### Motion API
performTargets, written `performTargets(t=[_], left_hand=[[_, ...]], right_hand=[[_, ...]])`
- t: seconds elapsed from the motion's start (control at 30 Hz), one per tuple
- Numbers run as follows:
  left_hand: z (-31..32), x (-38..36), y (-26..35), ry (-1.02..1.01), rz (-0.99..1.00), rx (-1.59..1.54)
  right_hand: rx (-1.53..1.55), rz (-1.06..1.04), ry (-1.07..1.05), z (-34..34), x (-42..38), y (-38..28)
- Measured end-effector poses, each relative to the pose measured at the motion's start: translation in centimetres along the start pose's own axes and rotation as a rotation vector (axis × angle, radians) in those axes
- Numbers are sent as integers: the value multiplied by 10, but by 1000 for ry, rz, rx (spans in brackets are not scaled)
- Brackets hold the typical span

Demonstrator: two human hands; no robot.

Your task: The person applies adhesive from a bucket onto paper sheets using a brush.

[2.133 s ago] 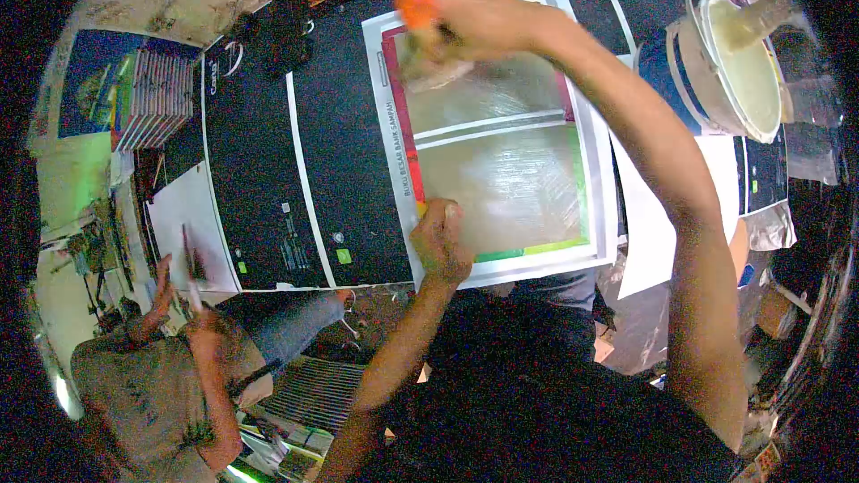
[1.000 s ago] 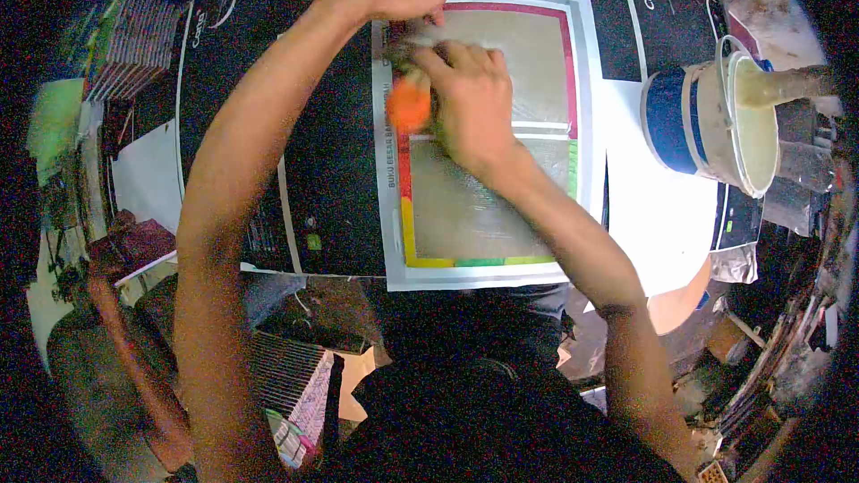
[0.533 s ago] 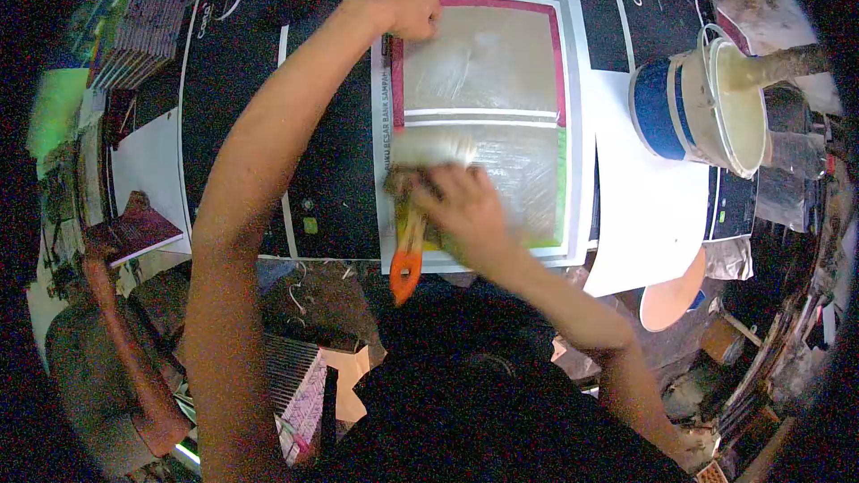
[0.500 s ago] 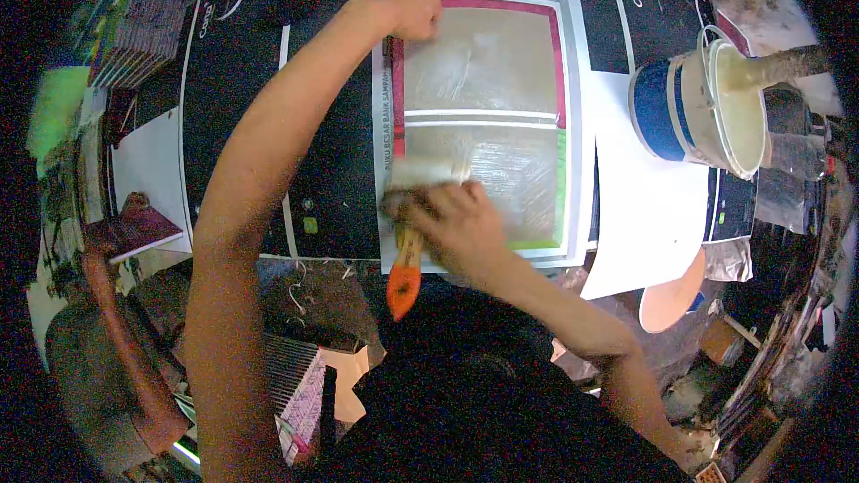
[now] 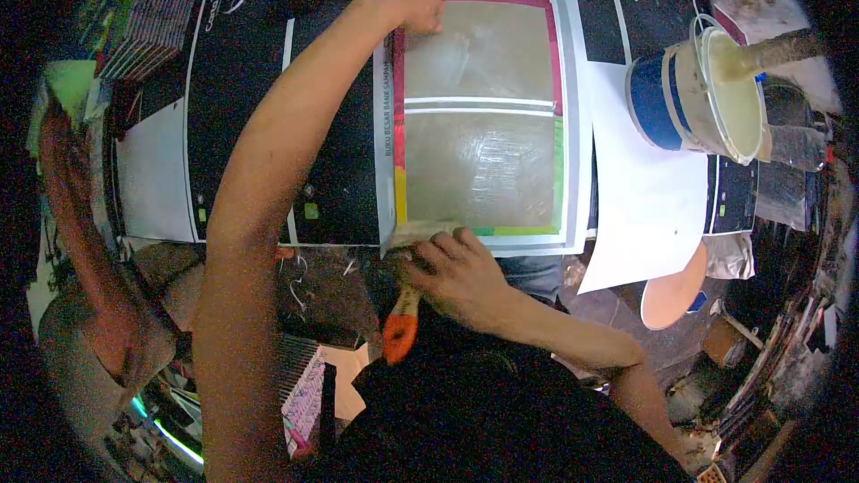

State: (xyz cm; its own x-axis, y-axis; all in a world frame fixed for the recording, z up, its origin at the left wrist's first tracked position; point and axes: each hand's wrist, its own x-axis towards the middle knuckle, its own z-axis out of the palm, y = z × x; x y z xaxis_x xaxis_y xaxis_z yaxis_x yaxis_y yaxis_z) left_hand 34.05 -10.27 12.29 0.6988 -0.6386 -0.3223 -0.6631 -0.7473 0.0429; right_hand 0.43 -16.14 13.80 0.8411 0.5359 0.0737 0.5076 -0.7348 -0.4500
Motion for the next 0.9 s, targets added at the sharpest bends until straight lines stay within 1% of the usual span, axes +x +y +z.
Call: performTargets(t=[0.07, 0.17, 0.2, 0.23, 0.3, 0.4, 0.5, 0.53, 0.63, 0.67, 0.77, 0.8, 0.83, 0.9], left_hand=[[5, -4, 3, 23, -10, -2], [4, -2, 3, 36, -26, -11], [5, -2, 4, 36, -33, -14], [5, -1, 3, 35, -41, -19], [5, -1, 3, 9, -40, 3], [5, 0, 4, 15, -44, 18], [8, 1, 4, 39, -58, 21], [9, 2, 4, 46, -60, 23], [2, 1, 7, -47, -63, 0], [0, 0, 7, -46, -43, 6], [1, -2, 4, -28, -21, 29], [2, -2, 6, -2, -31, 42], [2, -2, 6, 20, -39, 53], [-3, -3, 6, -28, -47, 26]], right_hand=[[42, 79, 52, -21, 4, 2], [-151, 153, 13, -8, 8, 4], [-129, -7, 26, -3, 6, -1], [-85, -65, -49, -6, -3, -11], [11, -71, -164, -14, -9, -19], [-55, 55, 25, -24, 6, -8], [-56, 1, -31, 2, 4, -3], [12, -119, -155, -5, 1, -5], [130, -87, -35, -21, 17, 0], [25, -54, 91, -23, 27, 10], [-53, 209, 378, -10, 59, 45], [-39, 204, 327, -1, 57, 43], [-42, 137, 254, 7, 50, 34], [-36, 14, 96, 21, 24, 5]])
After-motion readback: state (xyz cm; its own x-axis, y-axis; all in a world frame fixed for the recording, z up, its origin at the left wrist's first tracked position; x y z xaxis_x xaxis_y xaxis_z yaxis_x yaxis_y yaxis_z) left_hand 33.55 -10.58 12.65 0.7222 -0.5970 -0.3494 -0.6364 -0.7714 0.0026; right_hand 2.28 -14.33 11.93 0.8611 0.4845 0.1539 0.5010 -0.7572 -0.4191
